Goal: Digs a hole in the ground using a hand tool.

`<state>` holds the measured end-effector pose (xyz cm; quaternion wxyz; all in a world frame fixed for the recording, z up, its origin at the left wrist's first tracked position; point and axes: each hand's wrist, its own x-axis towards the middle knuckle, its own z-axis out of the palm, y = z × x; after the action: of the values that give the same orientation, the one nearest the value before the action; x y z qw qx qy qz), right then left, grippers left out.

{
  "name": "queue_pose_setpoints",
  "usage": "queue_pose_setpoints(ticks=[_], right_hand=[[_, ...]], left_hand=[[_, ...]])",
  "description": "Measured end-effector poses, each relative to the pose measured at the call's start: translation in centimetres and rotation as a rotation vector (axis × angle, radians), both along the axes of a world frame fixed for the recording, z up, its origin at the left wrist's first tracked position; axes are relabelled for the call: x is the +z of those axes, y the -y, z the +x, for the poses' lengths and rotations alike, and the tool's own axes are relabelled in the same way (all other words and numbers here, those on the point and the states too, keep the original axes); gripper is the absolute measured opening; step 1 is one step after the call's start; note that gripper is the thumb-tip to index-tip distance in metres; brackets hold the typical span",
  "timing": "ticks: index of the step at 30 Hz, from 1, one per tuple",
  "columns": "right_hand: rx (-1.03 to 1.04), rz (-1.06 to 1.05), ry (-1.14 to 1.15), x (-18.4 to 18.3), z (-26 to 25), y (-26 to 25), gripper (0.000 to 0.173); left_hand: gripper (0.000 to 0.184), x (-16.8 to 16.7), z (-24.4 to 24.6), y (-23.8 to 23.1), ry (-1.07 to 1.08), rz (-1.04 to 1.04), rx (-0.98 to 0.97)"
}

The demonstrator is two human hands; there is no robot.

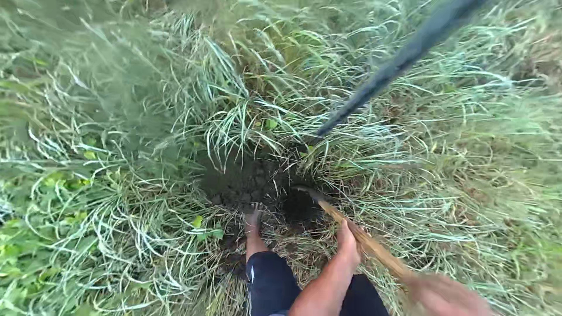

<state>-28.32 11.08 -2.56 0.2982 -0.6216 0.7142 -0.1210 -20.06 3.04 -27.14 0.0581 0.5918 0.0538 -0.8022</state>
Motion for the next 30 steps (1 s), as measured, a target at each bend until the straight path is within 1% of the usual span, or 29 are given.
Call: queue_pose_setpoints(ticks=[1,2,3,4,5,6,7,9,12,14,16,17,18,19,21,23,25,27,28,29,30], right_hand=[[0.033,-0.109,-0.102,-6.2,0.9,2.5,0.025],[0.063,-0.137,-0.168,-10.1,0.9,5.8,0.022],[0.101,-0.081,-0.204,-11.5,-0.1,10.3,0.021],[0.129,0.049,-0.204,-11.4,-1.0,14.7,0.021],[0.163,0.12,-0.222,-10.8,-2.0,17.7,0.024],[0.192,0.17,-0.234,-10.3,-3.1,20.2,0.025],[0.217,0.203,-0.232,-10.0,-3.8,22.3,0.025],[0.213,0.289,-0.193,-9.6,-4.2,24.3,0.024],[0.114,0.477,-0.149,-8.9,-5.3,26.5,0.025],[0.039,0.52,-0.144,-8.8,-6.2,28.9,0.022],[0.0,0.513,-0.161,-8.9,-6.0,29.3,0.021],[0.016,0.515,-0.134,-8.6,-4.9,28.3,0.024],[0.062,0.523,-0.091,-8.5,-3.3,26.0,0.028],[0.107,0.53,-0.048,-8.4,-1.3,22.1,0.03],[0.205,0.528,0.031,-7.8,2.9,12.2,0.033],[0.282,0.425,0.065,-7.3,5.2,3.6,0.022],[0.366,0.312,0.087,-6.0,5.2,-2.3,0.014],[0.46,0.244,0.125,-4.1,3.9,-6.6,0.01],[0.473,0.243,0.148,-3.0,3.1,-8.3,0.011],[0.449,0.254,0.15,-1.8,2.2,-9.7,0.016],[0.404,0.269,0.118,-0.7,1.0,-10.9,0.026]], left_hand=[[0.076,-0.9,2.0,0.8,-0.007,0.001,-0.066],[0.083,-1.4,4.2,1.8,-0.021,-0.011,-0.11],[0.084,-2.3,6.2,2.9,-0.02,-0.031,-0.115],[0.082,-3.1,8.9,3.2,-0.013,-0.032,-0.116],[0.081,-3.4,11.8,2.8,0.003,-0.011,-0.125],[0.08,-3.7,13.7,3.0,0.022,0.005,-0.117],[0.079,-4.1,14.9,3.8,0.046,0.009,-0.101],[0.08,-5.2,16.4,5.4,0.078,0.004,-0.089],[0.077,-5.4,15.9,7.9,0.067,-0.05,-0.129],[0.075,-5.1,14.0,9.1,0.034,-0.097,-0.172],[0.076,-4.4,11.9,9.2,-0.001,-0.131,-0.203],[0.077,-4.1,11.0,9.1,-0.009,-0.143,-0.189],[0.079,-3.7,10.2,9.0,-0.012,-0.15,-0.17],[0.081,-3.3,9.7,8.5,-0.01,-0.145,-0.156],[0.083,-3.0,8.4,6.3,0.025,-0.091,-0.145],[0.079,-4.4,7.1,3.1,0.074,-0.013,-0.189],[0.075,-5.5,5.6,-0.2,0.105,0.01,-0.248],[0.077,-5.1,3.2,-2.9,0.129,-0.007,-0.319],[0.077,-4.2,1.9,-4.2,0.15,-0.027,-0.371],[0.072,-3.5,0.5,-5.5,0.199,-0.053,-0.413],[0.065,-2.7,-0.6,-6.7,0.253,-0.079,-0.432]])
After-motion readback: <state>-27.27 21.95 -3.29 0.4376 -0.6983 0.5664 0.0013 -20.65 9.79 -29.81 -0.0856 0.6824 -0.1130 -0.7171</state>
